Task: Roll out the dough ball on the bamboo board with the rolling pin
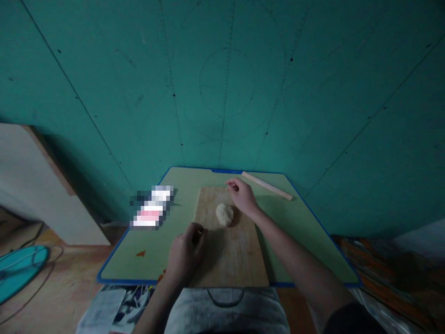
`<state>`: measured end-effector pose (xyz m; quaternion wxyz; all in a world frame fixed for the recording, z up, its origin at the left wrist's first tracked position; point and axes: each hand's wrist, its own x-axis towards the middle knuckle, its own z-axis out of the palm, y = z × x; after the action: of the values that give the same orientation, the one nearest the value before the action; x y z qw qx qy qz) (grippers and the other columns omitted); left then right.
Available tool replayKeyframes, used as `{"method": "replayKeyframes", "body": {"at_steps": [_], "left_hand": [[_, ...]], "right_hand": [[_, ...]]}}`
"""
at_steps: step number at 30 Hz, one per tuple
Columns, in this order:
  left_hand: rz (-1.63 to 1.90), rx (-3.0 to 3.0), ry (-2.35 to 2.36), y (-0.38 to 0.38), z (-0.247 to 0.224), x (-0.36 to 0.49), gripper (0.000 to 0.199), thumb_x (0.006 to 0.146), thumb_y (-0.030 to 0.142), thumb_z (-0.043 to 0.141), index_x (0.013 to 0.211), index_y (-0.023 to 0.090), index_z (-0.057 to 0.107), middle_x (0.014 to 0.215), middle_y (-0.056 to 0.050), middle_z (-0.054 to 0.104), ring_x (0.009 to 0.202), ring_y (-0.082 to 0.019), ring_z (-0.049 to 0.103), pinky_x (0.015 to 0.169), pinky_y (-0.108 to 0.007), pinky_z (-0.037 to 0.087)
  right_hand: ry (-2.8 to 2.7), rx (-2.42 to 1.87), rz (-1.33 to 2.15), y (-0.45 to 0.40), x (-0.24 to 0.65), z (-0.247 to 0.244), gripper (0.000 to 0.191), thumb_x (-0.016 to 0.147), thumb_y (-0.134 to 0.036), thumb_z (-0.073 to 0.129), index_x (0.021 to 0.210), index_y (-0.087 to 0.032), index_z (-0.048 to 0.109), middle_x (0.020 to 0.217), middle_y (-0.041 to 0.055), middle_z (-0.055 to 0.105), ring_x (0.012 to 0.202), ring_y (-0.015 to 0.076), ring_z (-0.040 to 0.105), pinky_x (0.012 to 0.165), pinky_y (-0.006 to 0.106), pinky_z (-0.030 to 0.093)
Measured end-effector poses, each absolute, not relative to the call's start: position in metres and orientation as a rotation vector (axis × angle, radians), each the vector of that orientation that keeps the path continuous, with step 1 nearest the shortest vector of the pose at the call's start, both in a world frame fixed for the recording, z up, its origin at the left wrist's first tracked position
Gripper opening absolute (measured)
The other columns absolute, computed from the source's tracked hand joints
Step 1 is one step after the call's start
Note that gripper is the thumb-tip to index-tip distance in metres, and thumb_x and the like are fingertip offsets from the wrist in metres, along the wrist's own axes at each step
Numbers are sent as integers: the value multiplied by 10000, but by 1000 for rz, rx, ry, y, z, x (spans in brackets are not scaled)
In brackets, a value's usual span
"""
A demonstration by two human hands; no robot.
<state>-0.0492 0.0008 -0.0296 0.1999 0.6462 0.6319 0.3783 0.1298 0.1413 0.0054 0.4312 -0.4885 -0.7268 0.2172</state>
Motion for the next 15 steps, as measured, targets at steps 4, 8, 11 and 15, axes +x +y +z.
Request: {"method": "replayKeyframes", "body": {"at_steps": [4, 8, 11, 15], "left_hand": [[1076, 1780, 1730, -1, -26, -48, 239, 889, 431, 434, 849, 227, 552, 671, -16, 673, 595, -184, 648, 561, -260, 405], [1081, 1773, 1725, -1, -25, -48, 236, 876, 422, 432, 896, 223, 559, 620, 6, 641, 540, -173, 618, 531, -249, 389], [1088, 1792, 1723, -1, -25, -48, 239, 876, 418, 428, 886, 222, 564, 608, 11, 621, 530, -165, 600, 531, -246, 381], [1067, 1798, 1727, -1, -25, -48, 253, 887, 426, 416, 882, 223, 568, 594, 12, 612, 529, -169, 599, 524, -246, 366]], "right_hand": [[-2234, -1197, 359, 95, 120, -3, 146, 905, -249, 563, 1027, -219, 639, 1119, 78, 669, 1059, 219, 604, 914, 356, 463], [-2460, -1334, 88, 71, 102, -10, 201, 930, -338, 566, 1020, -172, 636, 1124, 148, 632, 1066, 289, 562, 900, 412, 458], [-2448, -1362, 28, 78, 98, -13, 179, 950, -281, 520, 1008, -152, 631, 1059, 139, 643, 1011, 274, 567, 878, 390, 455], [-2431, -1315, 55, 98, 102, -17, 157, 937, -214, 514, 870, -186, 653, 976, 96, 663, 939, 225, 587, 840, 328, 440]]}}
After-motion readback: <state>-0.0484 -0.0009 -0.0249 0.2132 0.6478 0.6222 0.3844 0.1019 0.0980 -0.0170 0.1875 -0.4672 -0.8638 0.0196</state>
